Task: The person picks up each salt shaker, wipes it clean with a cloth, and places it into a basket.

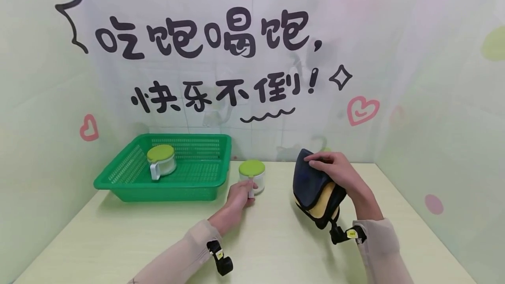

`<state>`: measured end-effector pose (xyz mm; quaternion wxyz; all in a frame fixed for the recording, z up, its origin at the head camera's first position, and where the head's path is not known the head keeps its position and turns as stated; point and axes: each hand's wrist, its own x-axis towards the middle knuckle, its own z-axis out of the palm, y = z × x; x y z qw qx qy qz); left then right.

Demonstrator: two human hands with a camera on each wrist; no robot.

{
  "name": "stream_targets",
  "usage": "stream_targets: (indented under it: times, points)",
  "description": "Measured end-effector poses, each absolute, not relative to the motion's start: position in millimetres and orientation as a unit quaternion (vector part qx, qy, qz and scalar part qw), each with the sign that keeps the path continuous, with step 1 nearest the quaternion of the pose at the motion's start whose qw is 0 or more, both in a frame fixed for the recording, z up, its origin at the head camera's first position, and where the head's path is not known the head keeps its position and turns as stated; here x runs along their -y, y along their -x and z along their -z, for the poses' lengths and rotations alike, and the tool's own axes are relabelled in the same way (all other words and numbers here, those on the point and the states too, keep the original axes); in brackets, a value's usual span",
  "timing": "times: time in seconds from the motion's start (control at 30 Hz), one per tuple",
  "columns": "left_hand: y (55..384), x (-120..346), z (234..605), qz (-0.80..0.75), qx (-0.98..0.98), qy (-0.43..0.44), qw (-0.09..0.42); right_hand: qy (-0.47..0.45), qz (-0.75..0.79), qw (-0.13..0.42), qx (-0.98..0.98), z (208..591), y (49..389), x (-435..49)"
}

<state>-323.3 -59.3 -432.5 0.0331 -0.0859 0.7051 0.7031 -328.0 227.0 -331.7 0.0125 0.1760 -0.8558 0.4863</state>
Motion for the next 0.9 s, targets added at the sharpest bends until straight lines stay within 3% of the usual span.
stream_targets:
  times: [0.53, 0.73, 0.9]
  points:
    - [308, 52, 385, -0.701, -0.712, -0.032, 0.014, -0.280, -0.453, 0.052, 0.845, 319, 314, -194]
    - [299, 51, 378, -0.694, -0.718, -0.044, 0.024, -0.352, -0.433, 0.072, 0.827, 328, 312, -169]
    - [291, 53, 370, -0.667, -0.743, -0.054, 0.015, -0.362, -0.405, 0.108, 0.833, 335, 311, -159]
